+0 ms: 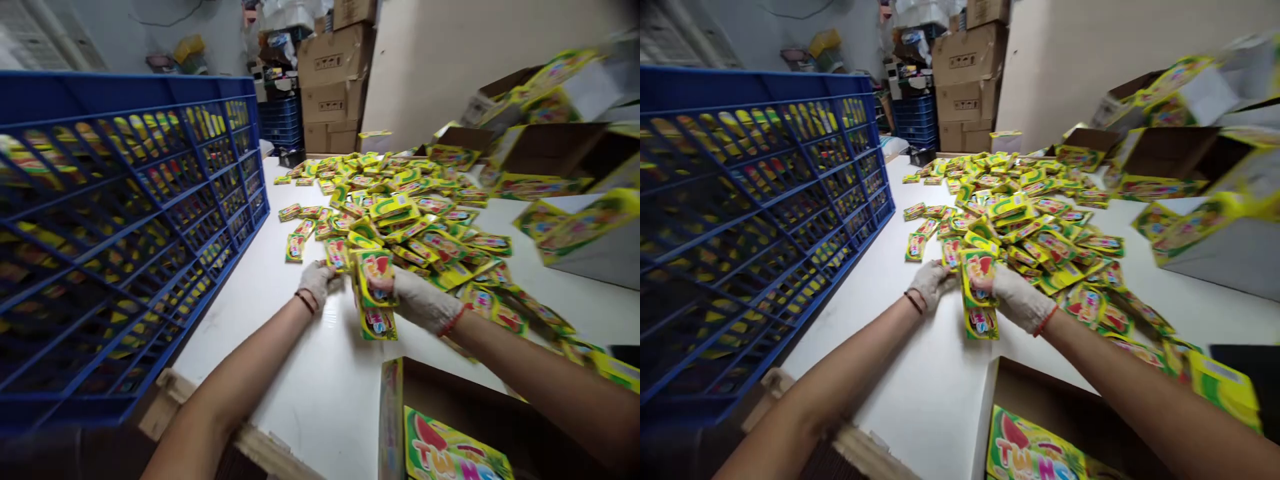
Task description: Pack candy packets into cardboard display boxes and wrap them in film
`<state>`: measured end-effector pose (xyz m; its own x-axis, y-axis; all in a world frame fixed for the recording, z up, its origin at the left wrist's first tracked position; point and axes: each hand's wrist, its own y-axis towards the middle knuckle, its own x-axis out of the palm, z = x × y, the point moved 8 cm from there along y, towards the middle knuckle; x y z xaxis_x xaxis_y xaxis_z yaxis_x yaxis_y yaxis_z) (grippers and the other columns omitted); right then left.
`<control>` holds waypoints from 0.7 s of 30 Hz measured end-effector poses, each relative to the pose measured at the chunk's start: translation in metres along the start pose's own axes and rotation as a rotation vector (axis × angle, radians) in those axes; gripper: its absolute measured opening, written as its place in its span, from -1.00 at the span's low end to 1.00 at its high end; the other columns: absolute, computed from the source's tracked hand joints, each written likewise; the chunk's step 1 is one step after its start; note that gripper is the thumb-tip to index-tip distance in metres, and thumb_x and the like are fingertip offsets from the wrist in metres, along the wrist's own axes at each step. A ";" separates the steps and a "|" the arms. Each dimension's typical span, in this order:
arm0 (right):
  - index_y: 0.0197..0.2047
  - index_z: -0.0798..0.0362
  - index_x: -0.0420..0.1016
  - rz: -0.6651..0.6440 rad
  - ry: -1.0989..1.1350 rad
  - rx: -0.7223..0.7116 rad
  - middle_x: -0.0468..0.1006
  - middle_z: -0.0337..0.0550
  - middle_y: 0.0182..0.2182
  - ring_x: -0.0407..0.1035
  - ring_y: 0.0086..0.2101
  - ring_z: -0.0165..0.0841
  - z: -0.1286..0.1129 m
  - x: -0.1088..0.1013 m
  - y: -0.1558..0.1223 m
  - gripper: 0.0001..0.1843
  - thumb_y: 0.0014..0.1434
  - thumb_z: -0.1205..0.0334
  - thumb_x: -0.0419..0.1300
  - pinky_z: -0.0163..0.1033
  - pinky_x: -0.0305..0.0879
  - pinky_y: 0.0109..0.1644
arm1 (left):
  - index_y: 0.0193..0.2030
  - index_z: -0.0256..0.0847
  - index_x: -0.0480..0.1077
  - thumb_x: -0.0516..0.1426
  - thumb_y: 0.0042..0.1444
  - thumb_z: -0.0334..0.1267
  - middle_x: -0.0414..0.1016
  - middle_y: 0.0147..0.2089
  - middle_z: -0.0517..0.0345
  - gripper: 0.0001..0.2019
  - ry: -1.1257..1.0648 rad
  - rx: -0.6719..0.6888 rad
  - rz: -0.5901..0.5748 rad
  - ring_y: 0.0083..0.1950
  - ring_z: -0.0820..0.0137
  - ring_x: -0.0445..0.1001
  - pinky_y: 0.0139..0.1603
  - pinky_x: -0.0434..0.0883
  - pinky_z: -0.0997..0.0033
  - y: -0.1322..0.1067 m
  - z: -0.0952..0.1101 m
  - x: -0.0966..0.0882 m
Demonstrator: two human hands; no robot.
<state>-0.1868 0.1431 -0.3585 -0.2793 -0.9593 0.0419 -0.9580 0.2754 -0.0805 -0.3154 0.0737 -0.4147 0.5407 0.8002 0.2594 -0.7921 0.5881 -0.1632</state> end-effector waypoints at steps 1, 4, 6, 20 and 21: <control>-0.15 0.05 0.40 -0.027 0.056 -0.022 0.57 -0.10 -0.30 0.46 -0.33 -0.25 -0.003 0.005 0.004 -0.38 -0.19 -0.17 0.40 -0.15 0.42 -0.21 | -0.30 -0.23 0.41 0.34 -0.08 -0.15 0.49 -0.40 0.14 -0.72 0.000 0.002 -0.023 -0.37 0.39 0.49 -0.29 0.50 0.34 -0.011 -0.008 -0.001; -0.17 0.03 0.39 0.039 -0.145 0.064 0.58 -0.08 -0.30 0.46 -0.32 -0.22 0.003 0.012 0.013 -0.40 -0.24 -0.07 0.44 -0.13 0.42 -0.20 | -0.37 -0.26 0.46 0.32 -0.08 -0.11 0.46 -0.48 0.15 -0.74 0.033 0.044 -0.005 -0.39 0.36 0.49 -0.26 0.51 0.31 -0.033 -0.022 -0.019; -0.17 0.01 0.38 0.121 -0.512 0.124 0.58 -0.11 -0.34 0.46 -0.35 -0.22 0.004 0.017 0.013 -0.47 -0.20 0.02 0.42 -0.15 0.40 -0.25 | -0.37 -0.25 0.47 0.27 0.01 -0.05 0.48 -0.43 0.13 -0.73 0.061 0.117 0.074 -0.30 0.33 0.51 -0.16 0.51 0.27 -0.039 -0.018 -0.041; 0.51 0.11 -0.45 -0.234 -1.131 -0.407 -0.24 0.38 0.43 -0.27 0.40 0.18 0.037 0.014 -0.014 0.50 -0.28 0.17 0.46 0.26 -0.03 0.38 | 0.05 -0.22 0.41 0.02 0.29 0.08 0.51 0.06 -0.07 -0.56 0.378 0.467 0.100 0.14 0.15 0.44 0.26 0.31 0.11 -0.064 0.004 -0.055; 0.51 0.07 -0.49 -0.226 -1.109 -0.384 -0.27 0.38 0.43 -0.28 0.40 0.20 0.043 0.006 -0.015 0.52 -0.28 0.17 0.47 0.29 -0.04 0.38 | 0.06 -0.22 0.40 -0.01 0.30 0.10 0.50 0.06 -0.06 -0.54 0.338 0.460 0.086 0.14 0.16 0.44 0.25 0.31 0.13 -0.064 0.001 -0.051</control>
<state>-0.1718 0.1303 -0.3999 -0.0739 -0.4677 -0.8808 -0.9879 -0.0866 0.1289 -0.2924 -0.0055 -0.4163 0.4696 0.8803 -0.0672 -0.8378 0.4684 0.2804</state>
